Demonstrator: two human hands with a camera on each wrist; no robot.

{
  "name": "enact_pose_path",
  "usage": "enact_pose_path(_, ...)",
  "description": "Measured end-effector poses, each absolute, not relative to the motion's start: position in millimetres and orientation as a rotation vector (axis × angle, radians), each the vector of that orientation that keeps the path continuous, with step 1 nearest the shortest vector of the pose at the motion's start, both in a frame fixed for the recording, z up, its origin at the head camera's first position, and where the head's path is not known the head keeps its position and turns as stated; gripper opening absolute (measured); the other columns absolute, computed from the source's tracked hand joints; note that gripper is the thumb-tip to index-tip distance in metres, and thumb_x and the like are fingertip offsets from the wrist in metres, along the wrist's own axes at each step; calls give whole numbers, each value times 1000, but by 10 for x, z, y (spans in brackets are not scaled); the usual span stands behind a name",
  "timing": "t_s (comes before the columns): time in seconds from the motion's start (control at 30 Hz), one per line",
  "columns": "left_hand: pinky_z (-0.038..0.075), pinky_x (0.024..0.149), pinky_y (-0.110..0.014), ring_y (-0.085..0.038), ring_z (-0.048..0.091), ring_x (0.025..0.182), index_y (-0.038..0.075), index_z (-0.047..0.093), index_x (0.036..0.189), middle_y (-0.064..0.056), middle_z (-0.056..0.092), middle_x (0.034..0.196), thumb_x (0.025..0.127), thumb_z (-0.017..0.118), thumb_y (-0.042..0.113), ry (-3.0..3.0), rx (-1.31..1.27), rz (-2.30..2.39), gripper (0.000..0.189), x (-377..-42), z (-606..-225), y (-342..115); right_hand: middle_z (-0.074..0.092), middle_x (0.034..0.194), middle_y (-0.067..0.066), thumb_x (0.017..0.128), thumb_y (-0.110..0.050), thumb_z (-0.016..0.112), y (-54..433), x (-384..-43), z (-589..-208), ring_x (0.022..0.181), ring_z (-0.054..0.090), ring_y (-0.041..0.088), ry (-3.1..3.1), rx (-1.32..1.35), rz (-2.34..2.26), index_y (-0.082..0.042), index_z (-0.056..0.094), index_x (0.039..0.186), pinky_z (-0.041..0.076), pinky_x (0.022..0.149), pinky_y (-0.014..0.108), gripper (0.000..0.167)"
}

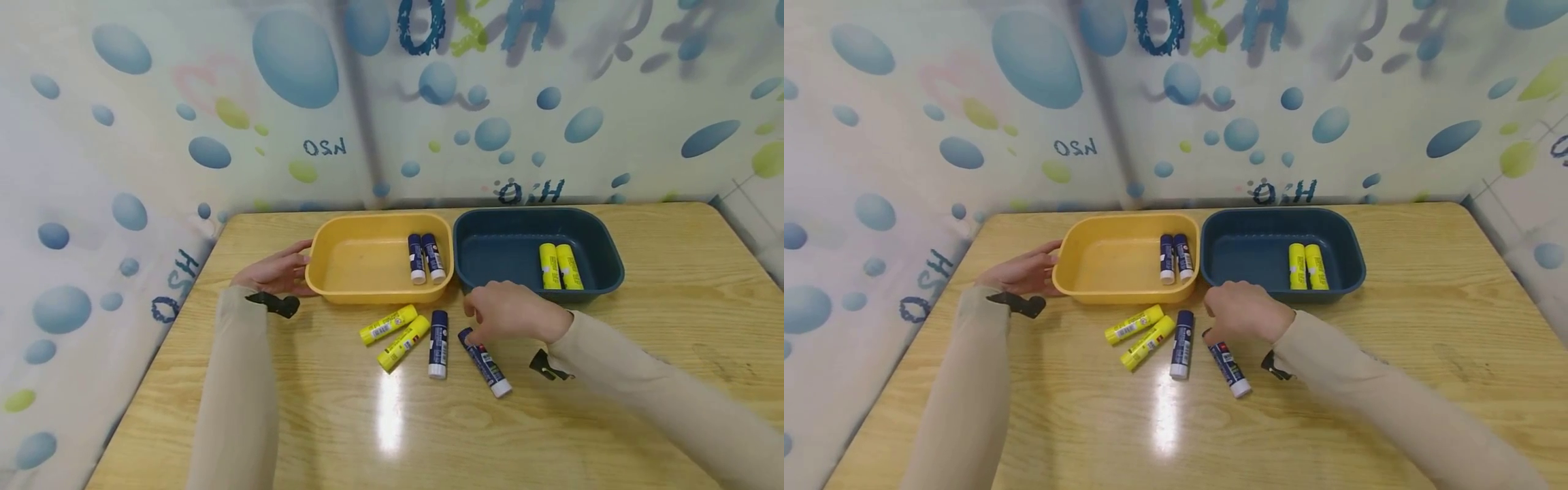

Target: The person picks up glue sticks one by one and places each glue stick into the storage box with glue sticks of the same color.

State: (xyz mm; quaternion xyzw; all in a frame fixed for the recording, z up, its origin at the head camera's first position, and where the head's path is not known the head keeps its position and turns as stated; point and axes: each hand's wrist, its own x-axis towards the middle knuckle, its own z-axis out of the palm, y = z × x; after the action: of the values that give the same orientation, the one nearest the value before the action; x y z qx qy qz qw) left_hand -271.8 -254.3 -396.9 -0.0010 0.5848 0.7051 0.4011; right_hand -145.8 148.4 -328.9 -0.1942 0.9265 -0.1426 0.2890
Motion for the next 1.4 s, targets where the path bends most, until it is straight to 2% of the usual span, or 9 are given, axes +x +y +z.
enact_pose_path(0.2,46,94,-53,-26,51,116,24,12,155,-12,29,144,105,38,10,1461,-10,1792,58,-2715,-3961,-2547,51,71,0,80,-28,79,1535,-1386,-3495,62,48,16,2490,-510,-390,-9,59,83,36,54,27,28)
enact_pose_path(0.37,45,94,-53,-25,51,116,24,14,154,-11,27,146,105,38,10,1475,-6,1782,56,-2717,-3962,-2545,51,68,2,79,-27,80,1543,-1353,-3606,59,48,15,2499,-493,-410,-9,58,82,36,53,26,29)
enact_pose_path(0.53,45,94,-53,-25,52,115,24,17,153,-11,30,143,105,39,10,1477,-13,1786,55,-2712,-3969,-2547,53,72,3,78,-26,80,1512,-1308,-3681,62,51,16,2500,-486,-451,-6,59,90,42,54,26,32)
enact_pose_path(0.7,44,96,-54,-26,51,115,24,18,153,-12,32,142,104,39,10,1471,4,1794,54,-2716,-3973,-2556,54,84,5,76,-29,82,1455,-1265,-3722,72,52,18,2520,-455,-430,-1,56,107,48,62,30,48)
enact_pose_path(0.83,42,97,-54,-26,49,117,24,16,153,-11,30,143,105,38,10,1469,7,1791,55,-2716,-3967,-2550,54,91,7,74,-27,83,1420,-1225,-3761,75,53,19,2543,-429,-427,1,53,115,50,65,31,59)
enact_pose_path(1.13,41,98,-55,-28,47,119,25,21,152,-11,28,145,105,41,12,1486,-11,1785,53,-2725,-3980,-2537,54,91,7,73,-17,83,1402,-1220,-3801,76,52,19,2520,-452,-504,-3,48,121,49,66,33,62)
enact_pose_path(1.4,40,99,-56,-29,46,121,24,20,152,-11,26,148,105,39,12,1462,-27,1807,53,-2699,-3965,-2538,55,92,6,73,-13,83,1411,-1254,-3787,77,53,20,2498,-477,-557,-5,49,115,49,68,34,55)
